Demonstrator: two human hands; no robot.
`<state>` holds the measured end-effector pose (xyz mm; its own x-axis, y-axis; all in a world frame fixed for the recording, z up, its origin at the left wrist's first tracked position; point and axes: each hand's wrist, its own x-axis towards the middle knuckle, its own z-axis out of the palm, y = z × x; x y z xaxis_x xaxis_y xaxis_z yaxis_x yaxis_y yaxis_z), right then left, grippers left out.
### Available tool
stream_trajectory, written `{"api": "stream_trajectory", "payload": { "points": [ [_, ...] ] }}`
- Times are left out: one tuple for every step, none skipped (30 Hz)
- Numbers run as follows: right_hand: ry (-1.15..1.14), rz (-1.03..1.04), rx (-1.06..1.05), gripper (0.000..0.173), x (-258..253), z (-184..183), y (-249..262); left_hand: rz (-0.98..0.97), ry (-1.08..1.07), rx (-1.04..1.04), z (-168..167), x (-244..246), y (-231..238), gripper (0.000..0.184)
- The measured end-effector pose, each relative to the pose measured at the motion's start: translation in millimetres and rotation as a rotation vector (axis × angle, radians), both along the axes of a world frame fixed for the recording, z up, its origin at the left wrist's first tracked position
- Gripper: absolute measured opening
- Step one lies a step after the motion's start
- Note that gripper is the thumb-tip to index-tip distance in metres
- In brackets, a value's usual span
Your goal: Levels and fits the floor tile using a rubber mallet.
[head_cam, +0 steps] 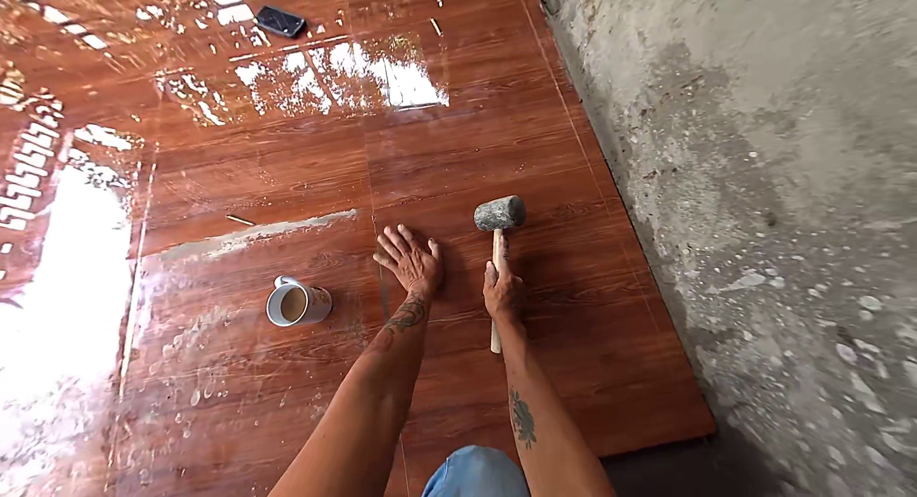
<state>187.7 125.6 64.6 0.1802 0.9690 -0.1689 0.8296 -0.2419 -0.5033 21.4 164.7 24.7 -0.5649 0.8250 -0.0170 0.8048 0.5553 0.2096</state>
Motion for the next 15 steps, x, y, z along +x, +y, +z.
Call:
{"api": "stream_trajectory", "payload": {
  "points": [
    [-0.007,0.007,0.04,0.046,0.9,-1.4,0.8,-0.108,-0.031,0.043,3.9,-0.1,10.9,0.079],
    [-0.008,0.018,0.093,0.046,1.3,-3.4,1.8,-0.215,-0.064,0.076,7.7,0.5,26.6,0.073],
    [-0.007,0.018,0.118,0.047,1.4,-5.1,1.3,-0.313,-0.083,0.094,8.0,2.2,43.9,0.069],
    [-0.009,0.013,0.122,0.048,1.0,-6.2,0.5,-0.407,-0.082,0.086,3.7,4.1,60.0,0.067],
    [-0.012,0.009,0.112,0.048,0.3,-6.0,0.5,-0.459,-0.057,0.065,-3.2,6.4,71.7,0.067],
    [-0.016,0.008,0.125,0.048,-0.5,-6.5,0.7,-0.473,-0.03,0.062,-8.9,8.9,76.8,0.067],
    [-0.023,0.005,0.15,0.047,-0.7,-7.6,1.9,-0.469,-0.009,0.076,-10.8,11.2,78.1,0.066],
    [-0.03,0.001,0.169,0.047,0.4,-8.4,3.3,-0.467,-0.002,0.103,-12.2,12.8,78.7,0.063],
    [-0.035,0.001,0.163,0.048,1.6,-9.2,2.3,-0.472,-0.005,0.12,-13.7,13.2,76.9,0.062],
    [-0.038,-0.001,0.164,0.051,1.5,-11.1,-0.5,-0.484,-0.006,0.12,-14.8,11.8,72.2,0.061],
    [-0.045,-0.007,0.179,0.053,0.7,-12.5,-1.2,-0.5,0.0,0.124,-15.4,10.4,69.4,0.061],
    [-0.05,-0.011,0.193,0.056,0.2,-13.0,-0.3,-0.524,0.002,0.133,-15.9,9.7,67.2,0.061],
    [-0.046,-0.013,0.194,0.058,-0.7,-12.1,0.3,-0.544,0.006,0.147,-17.0,9.0,64.8,0.06],
    [-0.038,-0.016,0.167,0.059,-1.7,-9.0,1.8,-0.56,0.009,0.16,-19.6,8.2,65.2,0.059],
    [-0.025,-0.019,0.119,0.06,-2.0,-3.8,4.4,-0.571,0.009,0.162,-21.7,8.4,67.5,0.059]
  ]
}}
